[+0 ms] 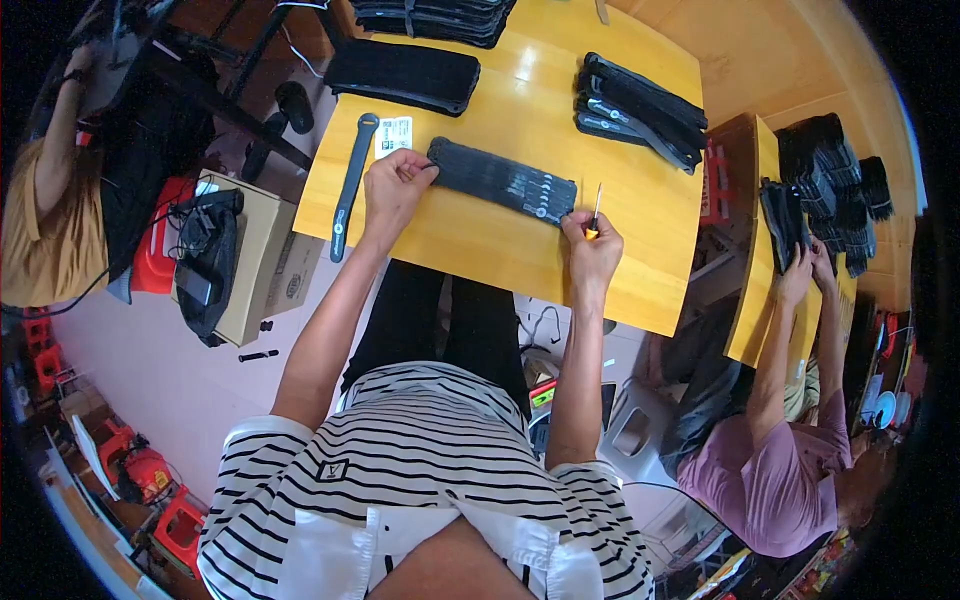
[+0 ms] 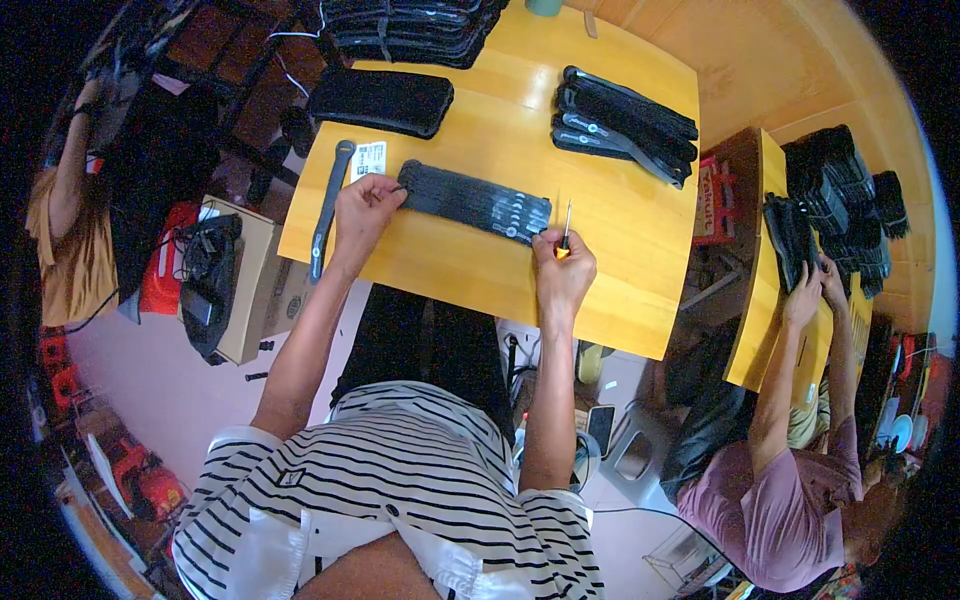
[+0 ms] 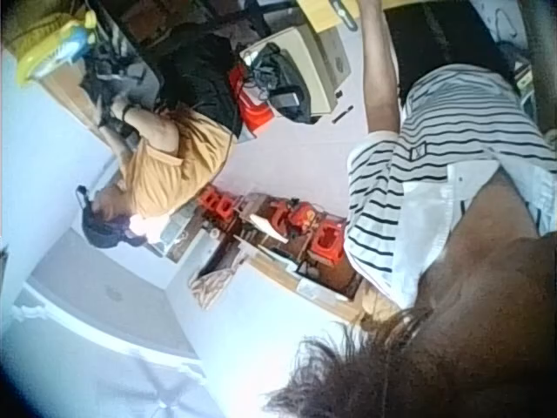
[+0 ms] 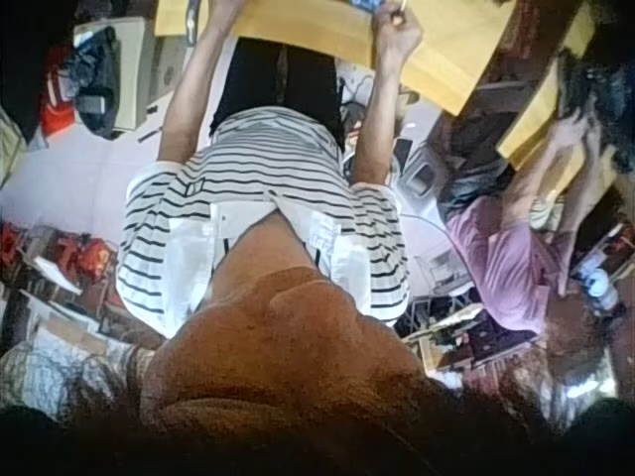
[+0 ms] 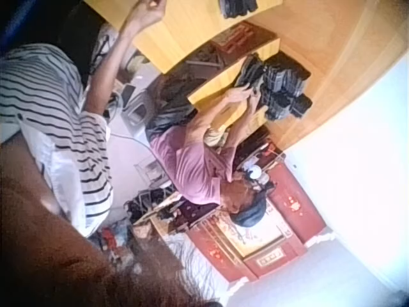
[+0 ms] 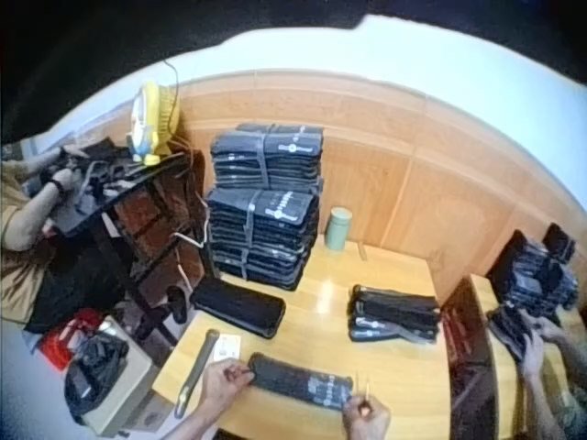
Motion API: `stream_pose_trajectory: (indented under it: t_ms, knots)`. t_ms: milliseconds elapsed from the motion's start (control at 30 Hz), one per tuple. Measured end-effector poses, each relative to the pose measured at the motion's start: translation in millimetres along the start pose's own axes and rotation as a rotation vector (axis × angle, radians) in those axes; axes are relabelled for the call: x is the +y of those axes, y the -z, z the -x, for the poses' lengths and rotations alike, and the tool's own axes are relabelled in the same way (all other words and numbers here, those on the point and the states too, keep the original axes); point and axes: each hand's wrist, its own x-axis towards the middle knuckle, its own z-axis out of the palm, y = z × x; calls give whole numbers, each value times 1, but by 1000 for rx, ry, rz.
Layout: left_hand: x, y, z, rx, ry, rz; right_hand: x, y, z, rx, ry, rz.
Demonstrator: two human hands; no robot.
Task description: Assembling and inspecting black leather straps by attaching metal hardware components.
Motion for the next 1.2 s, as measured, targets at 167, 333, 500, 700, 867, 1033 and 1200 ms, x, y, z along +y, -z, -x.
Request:
stream_pose_trajectory:
  t_ms: [167, 333, 500, 700, 867, 1033, 1200]
  knots:
    - [2, -1, -1, 0, 13, -23, 13, -1, -7, 48, 159, 84]
    - [4, -1, 0, 1, 15, -75, 13, -2, -9, 76, 141, 151]
    - [3, -1, 0, -6, 61, -72, 10, -2, -9, 91, 158, 197]
    - [1, -2, 0, 10, 52, -98, 9, -4, -9, 76, 53, 133]
    - [-3, -3, 0, 31, 28, -115, 11, -4, -11, 102, 162, 188]
    - [3, -2, 1, 21, 65, -106, -1, -6, -5, 102, 83, 73]
    - [6, -3, 1, 38, 38, -181, 6, -6, -8, 119, 132, 139]
